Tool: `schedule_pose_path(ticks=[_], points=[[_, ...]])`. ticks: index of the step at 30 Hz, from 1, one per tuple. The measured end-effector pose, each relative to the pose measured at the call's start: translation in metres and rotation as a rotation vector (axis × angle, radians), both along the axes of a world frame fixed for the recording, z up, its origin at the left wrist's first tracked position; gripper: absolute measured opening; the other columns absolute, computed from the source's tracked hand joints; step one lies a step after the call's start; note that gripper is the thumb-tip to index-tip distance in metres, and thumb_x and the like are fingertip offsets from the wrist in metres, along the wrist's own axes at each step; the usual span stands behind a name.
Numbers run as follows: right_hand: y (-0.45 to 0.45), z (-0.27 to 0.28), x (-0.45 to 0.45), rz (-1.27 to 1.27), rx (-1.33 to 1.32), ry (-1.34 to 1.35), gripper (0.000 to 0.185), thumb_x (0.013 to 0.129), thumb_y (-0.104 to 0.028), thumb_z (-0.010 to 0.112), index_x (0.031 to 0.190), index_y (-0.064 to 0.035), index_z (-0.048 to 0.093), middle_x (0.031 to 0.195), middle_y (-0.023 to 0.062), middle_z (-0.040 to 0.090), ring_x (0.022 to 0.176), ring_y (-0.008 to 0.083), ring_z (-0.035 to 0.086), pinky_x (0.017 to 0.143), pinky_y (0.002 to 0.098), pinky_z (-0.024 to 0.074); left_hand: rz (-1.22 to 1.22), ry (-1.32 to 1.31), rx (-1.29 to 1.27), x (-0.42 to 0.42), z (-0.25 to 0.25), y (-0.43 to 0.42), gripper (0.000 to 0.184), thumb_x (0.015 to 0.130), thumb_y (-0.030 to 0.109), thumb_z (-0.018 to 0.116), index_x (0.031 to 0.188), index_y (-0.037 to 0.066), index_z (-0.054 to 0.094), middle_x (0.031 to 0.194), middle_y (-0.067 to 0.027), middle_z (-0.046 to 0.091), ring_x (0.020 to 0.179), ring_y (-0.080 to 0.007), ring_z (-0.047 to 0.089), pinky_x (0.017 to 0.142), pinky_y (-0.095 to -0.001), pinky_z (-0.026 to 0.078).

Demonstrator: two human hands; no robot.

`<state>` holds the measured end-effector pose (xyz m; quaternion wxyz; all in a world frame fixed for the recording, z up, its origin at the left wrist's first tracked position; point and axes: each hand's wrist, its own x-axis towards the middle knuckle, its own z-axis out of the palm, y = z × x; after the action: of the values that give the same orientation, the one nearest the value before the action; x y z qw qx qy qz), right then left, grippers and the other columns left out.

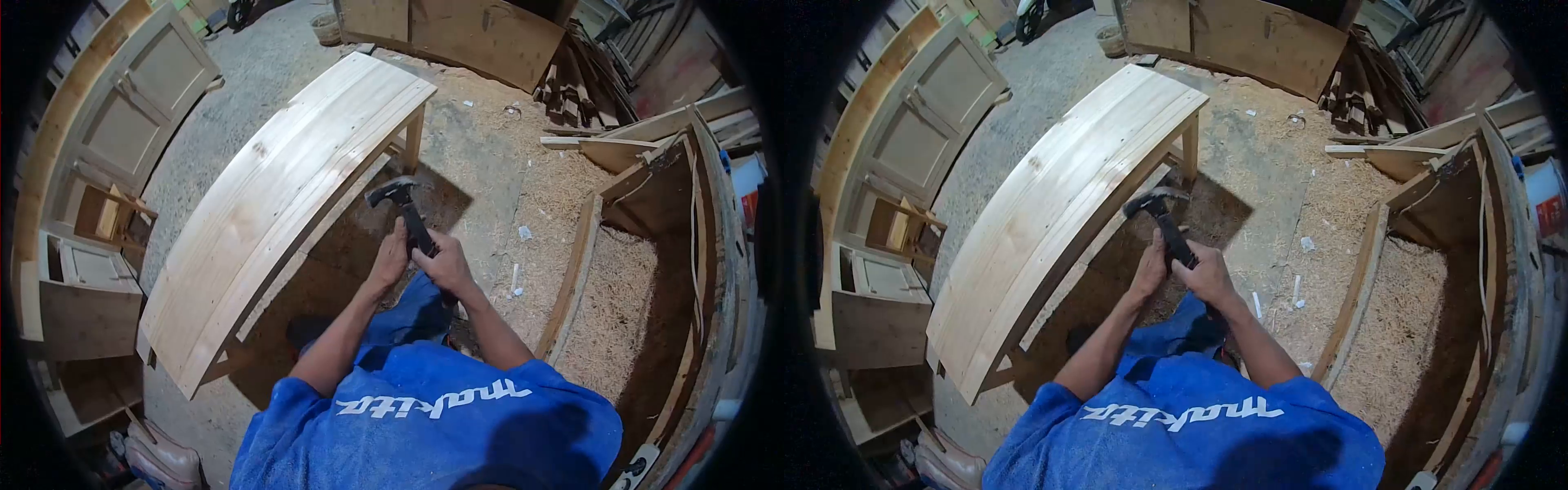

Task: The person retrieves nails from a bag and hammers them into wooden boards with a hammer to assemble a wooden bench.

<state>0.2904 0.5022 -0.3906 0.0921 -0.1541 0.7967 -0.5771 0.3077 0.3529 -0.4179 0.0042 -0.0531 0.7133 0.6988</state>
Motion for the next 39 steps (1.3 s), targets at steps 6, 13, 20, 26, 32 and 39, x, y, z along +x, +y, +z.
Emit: schedule_pose_path(ticks=[6,13,20,26,32,39], points=[[0.026,-0.002,-0.001,0.035,-0.006,0.019,0.024,0.088,-0.015,0.072,0.104,0.0021,0.069,0.081,0.0195,0.07,0.076,0.0248,0.072,0.069,0.0393,0.0547,-0.004,-0.104,0.085,0.012,0.001,0.025,0.077,0.109,0.065,0.023,0.11,0.0,0.064,0.09,-0.0039,0.062,0.077,-0.0159,0.049,0.07,-0.0301,0.04],[0.045,-0.043,-0.018,0.017,0.18,0.24,0.04,0.084,-0.017,0.07,0.12,0.0001,0.064,0.089,0.031,0.067,0.085,0.0478,0.068,0.072,0.0499,0.0543,-0.144,0.047,-0.274,-0.02,-0.105,0.013,0.052,0.114,0.03,0.025,0.137,-0.006,0.053,0.13,-0.0299,0.06,0.123,-0.042,0.058,0.107,-0.0449,0.044],[0.035,-0.039,-0.06,-0.008,0.17,0.149,0.032,0.087,-0.02,0.073,0.109,0.0017,0.065,0.086,0.0288,0.068,0.082,0.0469,0.069,0.067,0.0496,0.0534,0.034,0.13,-0.143,-0.044,-0.039,0.027,0.024,0.107,0.022,0.056,0.105,0.001,0.067,0.092,-0.0104,0.071,0.079,-0.0206,0.065,0.073,-0.0359,0.052],[-0.027,-0.018,-0.091,-0.274,-0.532,-0.282,0.032,0.1,-0.033,0.071,0.088,-0.0057,0.059,0.063,0.0026,0.058,0.049,0.0109,0.056,0.043,0.0319,0.0445,0.214,0.019,0.749,-0.077,-0.002,0.016,0.03,0.098,0.013,0.072,0.123,-0.001,0.063,0.097,-0.0098,0.073,0.075,-0.0108,0.065,0.062,-0.0245,0.053],[-0.041,0.018,-0.092,-0.496,-0.776,-0.377,0.031,0.102,-0.036,0.068,0.095,-0.0094,0.054,0.062,-0.0018,0.05,0.041,0.0089,0.049,0.036,0.0273,0.041,0.025,0.107,-0.127,-0.122,0.027,-0.013,0.023,0.1,0.016,0.066,0.112,-0.002,0.075,0.104,-0.0109,0.076,0.091,-0.0139,0.07,0.081,-0.0294,0.056],[-0.02,0.006,-0.073,-0.641,-0.579,-0.228,0.026,0.104,-0.03,0.066,0.107,-0.0063,0.056,0.065,-0.0022,0.049,0.043,0.0056,0.045,0.037,0.0239,0.0367,0.157,0.454,-0.562,-0.317,0.044,-0.14,0.029,0.097,0.031,0.068,0.106,0.007,0.081,0.102,-0.0128,0.079,0.096,-0.022,0.076,0.087,-0.0336,0.056]])
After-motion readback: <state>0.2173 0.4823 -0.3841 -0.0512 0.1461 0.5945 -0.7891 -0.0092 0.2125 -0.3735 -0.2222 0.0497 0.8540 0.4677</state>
